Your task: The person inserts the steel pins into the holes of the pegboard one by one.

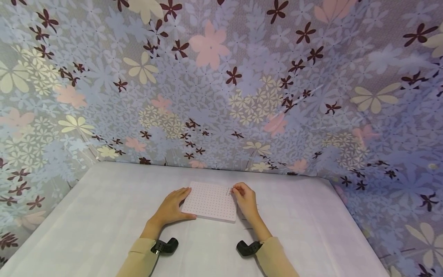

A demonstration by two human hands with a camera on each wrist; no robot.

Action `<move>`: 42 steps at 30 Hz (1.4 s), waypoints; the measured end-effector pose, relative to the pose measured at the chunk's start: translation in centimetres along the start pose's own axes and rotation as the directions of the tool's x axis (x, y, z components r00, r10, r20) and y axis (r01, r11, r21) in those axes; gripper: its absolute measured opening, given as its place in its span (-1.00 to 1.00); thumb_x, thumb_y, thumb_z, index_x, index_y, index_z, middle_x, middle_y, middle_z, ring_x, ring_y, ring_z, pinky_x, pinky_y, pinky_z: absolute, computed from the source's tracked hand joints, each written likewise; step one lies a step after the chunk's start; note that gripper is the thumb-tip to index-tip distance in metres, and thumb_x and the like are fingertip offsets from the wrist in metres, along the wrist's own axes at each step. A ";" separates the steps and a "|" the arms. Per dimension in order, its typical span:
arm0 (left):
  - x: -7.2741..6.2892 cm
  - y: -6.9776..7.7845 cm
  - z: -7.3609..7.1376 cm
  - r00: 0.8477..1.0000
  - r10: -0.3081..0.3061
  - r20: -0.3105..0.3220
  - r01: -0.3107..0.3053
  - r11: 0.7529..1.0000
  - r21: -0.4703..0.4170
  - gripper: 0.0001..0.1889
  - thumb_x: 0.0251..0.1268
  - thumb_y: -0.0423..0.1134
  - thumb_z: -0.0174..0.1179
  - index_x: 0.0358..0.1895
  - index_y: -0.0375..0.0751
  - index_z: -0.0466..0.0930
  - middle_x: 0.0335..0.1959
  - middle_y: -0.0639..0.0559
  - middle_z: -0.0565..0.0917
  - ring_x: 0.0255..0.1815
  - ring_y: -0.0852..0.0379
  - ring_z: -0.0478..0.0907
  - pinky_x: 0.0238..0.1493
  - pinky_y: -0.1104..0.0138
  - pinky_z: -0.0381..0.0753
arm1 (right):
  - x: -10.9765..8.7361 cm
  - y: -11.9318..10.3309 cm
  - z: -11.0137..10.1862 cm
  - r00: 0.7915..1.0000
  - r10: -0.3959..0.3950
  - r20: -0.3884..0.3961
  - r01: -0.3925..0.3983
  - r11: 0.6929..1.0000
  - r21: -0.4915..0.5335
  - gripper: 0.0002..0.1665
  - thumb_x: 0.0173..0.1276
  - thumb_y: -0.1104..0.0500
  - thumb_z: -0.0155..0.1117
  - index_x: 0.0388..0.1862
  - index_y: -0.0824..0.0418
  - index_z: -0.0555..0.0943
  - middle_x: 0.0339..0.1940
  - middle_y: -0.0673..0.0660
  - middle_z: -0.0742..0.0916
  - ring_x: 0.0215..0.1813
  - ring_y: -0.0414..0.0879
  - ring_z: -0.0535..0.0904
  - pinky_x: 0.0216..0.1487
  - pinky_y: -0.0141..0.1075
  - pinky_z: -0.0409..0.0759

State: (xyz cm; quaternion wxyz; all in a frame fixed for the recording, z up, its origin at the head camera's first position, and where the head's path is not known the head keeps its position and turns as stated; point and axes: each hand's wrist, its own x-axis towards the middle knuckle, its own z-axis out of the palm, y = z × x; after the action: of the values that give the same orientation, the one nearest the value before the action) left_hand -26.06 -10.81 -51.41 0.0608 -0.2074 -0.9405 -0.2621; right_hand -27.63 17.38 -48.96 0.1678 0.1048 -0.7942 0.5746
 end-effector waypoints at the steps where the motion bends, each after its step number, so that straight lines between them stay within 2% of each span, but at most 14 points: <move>1: 0.0 0.0 0.0 1.000 -0.002 0.001 0.002 1.000 0.000 0.12 -0.25 0.34 0.40 0.42 -0.23 0.23 0.42 -0.17 0.33 0.44 -0.15 0.26 0.48 -0.02 0.18 | 0.1 0.5 0.0 1.000 0.004 -0.008 -0.004 1.000 -0.006 -0.93 0.30 0.44 0.17 -0.30 0.48 0.58 -0.36 0.26 0.73 -0.22 0.11 0.71 -0.18 -0.45 0.68; 5: -0.1 0.2 -0.1 1.000 -0.010 0.005 0.010 1.000 -0.002 0.13 -0.26 0.35 0.40 0.42 -0.23 0.23 0.42 -0.17 0.33 0.44 -0.15 0.26 0.48 -0.02 0.18 | 0.3 1.8 0.0 1.000 0.004 -0.014 -0.004 0.999 -0.049 -0.95 0.30 0.38 0.22 -0.30 0.39 0.61 -0.35 0.28 0.74 -0.26 0.05 0.70 -0.25 -0.58 0.60; 12: 0.0 0.2 0.0 1.000 -0.022 0.017 0.022 1.000 0.002 0.13 -0.24 0.36 0.38 0.43 -0.21 0.22 0.43 -0.14 0.32 0.46 -0.14 0.24 0.49 -0.01 0.16 | 0.1 2.1 -0.2 0.999 -0.022 0.036 0.025 0.996 -0.080 -0.96 0.29 0.36 0.23 -0.31 0.34 0.62 -0.38 0.25 0.74 -0.35 -0.13 0.65 -0.29 -0.53 0.59; 17: 0.0 0.1 0.0 1.000 -0.022 0.016 0.022 1.000 -0.003 0.13 -0.24 0.36 0.39 0.43 -0.21 0.22 0.44 -0.14 0.32 0.46 -0.14 0.24 0.50 -0.02 0.15 | 0.1 2.1 -0.2 0.999 0.010 0.041 -0.007 0.997 -0.082 -0.94 0.27 0.37 0.25 -0.28 0.33 0.63 -0.34 0.24 0.73 -0.34 -0.25 0.61 -0.27 -0.54 0.58; 23: 0.0 0.1 0.0 1.000 -0.015 0.018 0.016 1.000 -0.003 0.13 -0.24 0.36 0.38 0.43 -0.21 0.21 0.44 -0.15 0.31 0.46 -0.15 0.24 0.49 -0.02 0.15 | 0.0 1.9 -0.5 0.998 0.048 0.047 -0.042 0.993 -0.112 -0.87 0.27 0.38 0.24 -0.20 0.36 0.63 -0.28 0.25 0.74 -0.30 -0.29 0.60 -0.20 -0.56 0.57; 25: 0.0 0.1 0.0 1.000 -0.015 0.020 0.015 1.000 -0.001 0.13 -0.24 0.36 0.38 0.44 -0.21 0.20 0.44 -0.14 0.31 0.46 -0.14 0.23 0.50 -0.02 0.14 | -0.2 1.3 -0.7 0.998 0.047 0.041 -0.042 0.992 -0.122 -0.86 0.27 0.39 0.23 -0.19 0.39 0.63 -0.27 0.28 0.74 -0.29 -0.24 0.61 -0.21 -0.57 0.57; 31: 0.0 0.0 0.0 1.000 -0.003 0.004 0.003 1.000 0.000 0.13 -0.25 0.34 0.40 0.43 -0.23 0.22 0.43 -0.16 0.32 0.45 -0.15 0.25 0.49 -0.03 0.16 | -0.7 -0.8 -1.6 0.997 0.064 0.040 -0.059 0.991 -0.120 -0.83 0.27 0.44 0.20 -0.16 0.49 0.61 -0.23 0.38 0.72 -0.23 0.08 0.66 -0.22 -0.57 0.58; 35: 0.0 -0.1 0.1 1.000 -0.008 -0.001 0.008 1.000 0.000 0.13 -0.25 0.36 0.39 0.43 -0.21 0.22 0.43 -0.15 0.32 0.45 -0.15 0.25 0.49 -0.02 0.16 | -0.5 0.6 -2.0 0.996 0.082 0.034 -0.076 0.985 -0.157 -0.83 0.29 0.37 0.22 -0.15 0.41 0.62 -0.21 0.31 0.74 -0.24 -0.18 0.65 -0.18 -0.58 0.57; 38: 0.0 -0.1 0.2 1.000 -0.009 -0.001 0.009 1.000 -0.004 0.13 -0.25 0.36 0.39 0.42 -0.21 0.23 0.43 -0.15 0.33 0.45 -0.15 0.25 0.48 -0.03 0.17 | -0.4 2.2 -2.3 0.997 0.067 0.029 -0.061 0.983 -0.174 -0.83 0.30 0.32 0.24 -0.15 0.36 0.63 -0.20 0.24 0.74 -0.25 -0.32 0.61 -0.15 -0.56 0.59; 42: 0.0 -0.2 0.2 1.000 -0.009 0.003 0.009 1.000 -0.008 0.13 -0.25 0.35 0.39 0.43 -0.21 0.22 0.43 -0.15 0.33 0.45 -0.16 0.25 0.49 -0.03 0.15 | -0.8 0.5 -2.8 0.998 0.061 0.023 -0.055 0.981 -0.188 -0.83 0.28 0.38 0.24 -0.16 0.43 0.63 -0.22 0.29 0.75 -0.22 -0.03 0.66 -0.17 -0.56 0.58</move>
State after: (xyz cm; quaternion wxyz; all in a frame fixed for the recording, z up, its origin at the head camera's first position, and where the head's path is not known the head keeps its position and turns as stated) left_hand -26.15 -10.83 -51.63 0.0575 -0.2038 -0.9404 -0.2660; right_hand -26.62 20.13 -48.90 0.1487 0.0735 -0.8497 0.5004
